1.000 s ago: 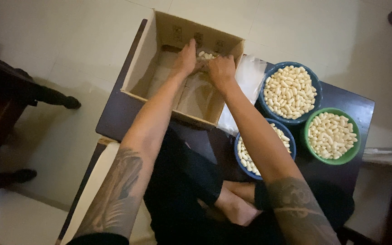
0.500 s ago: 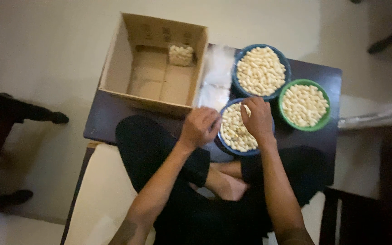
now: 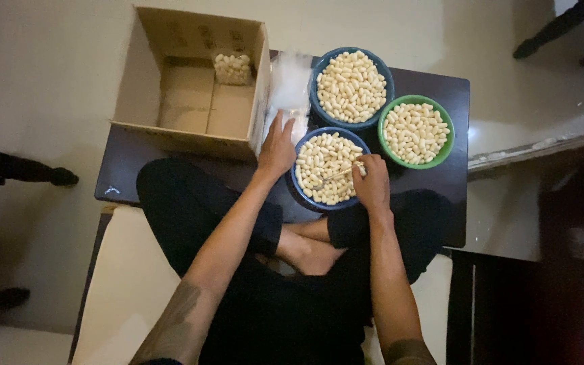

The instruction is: Scooping small white food items from a bowl into a plastic bag using a spoon and placing the filled bag into a cardboard box.

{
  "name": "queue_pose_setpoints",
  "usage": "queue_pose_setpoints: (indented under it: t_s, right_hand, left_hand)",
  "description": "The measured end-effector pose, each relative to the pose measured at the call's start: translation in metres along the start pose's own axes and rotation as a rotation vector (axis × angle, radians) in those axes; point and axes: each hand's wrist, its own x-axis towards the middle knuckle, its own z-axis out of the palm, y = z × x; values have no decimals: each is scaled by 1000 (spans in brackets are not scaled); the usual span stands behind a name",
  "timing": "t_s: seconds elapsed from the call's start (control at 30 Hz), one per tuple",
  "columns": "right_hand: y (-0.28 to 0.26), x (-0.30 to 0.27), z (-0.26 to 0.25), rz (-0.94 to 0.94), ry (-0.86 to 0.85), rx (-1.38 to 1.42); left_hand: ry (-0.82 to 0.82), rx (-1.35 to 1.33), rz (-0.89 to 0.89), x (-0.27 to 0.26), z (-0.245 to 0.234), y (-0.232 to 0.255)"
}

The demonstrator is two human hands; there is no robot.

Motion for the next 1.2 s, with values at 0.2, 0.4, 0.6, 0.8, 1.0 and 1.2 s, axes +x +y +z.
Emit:
queue_pose_setpoints:
  t_s: [0.2, 0.4, 0.6, 0.8, 1.0, 1.2]
  right_hand:
    - [-12, -2, -9, 87, -43, 62]
    - [-1, 0, -1, 118, -41, 92]
    - [-9, 2, -7, 113, -30, 135]
    - [4, -2, 11, 95, 94, 324]
    - [1, -22, 76, 245, -139, 984]
    - [34, -14, 105, 217, -50, 906]
  left_hand:
    - [102, 228, -192, 86, 21, -26]
    - [115, 281, -286, 140, 89, -111]
    - [162, 297, -229, 73, 38, -25]
    - [146, -34, 29, -34, -12, 43]
    - [12, 86, 412, -100, 5, 27]
    - [-59, 69, 522, -115, 23, 15]
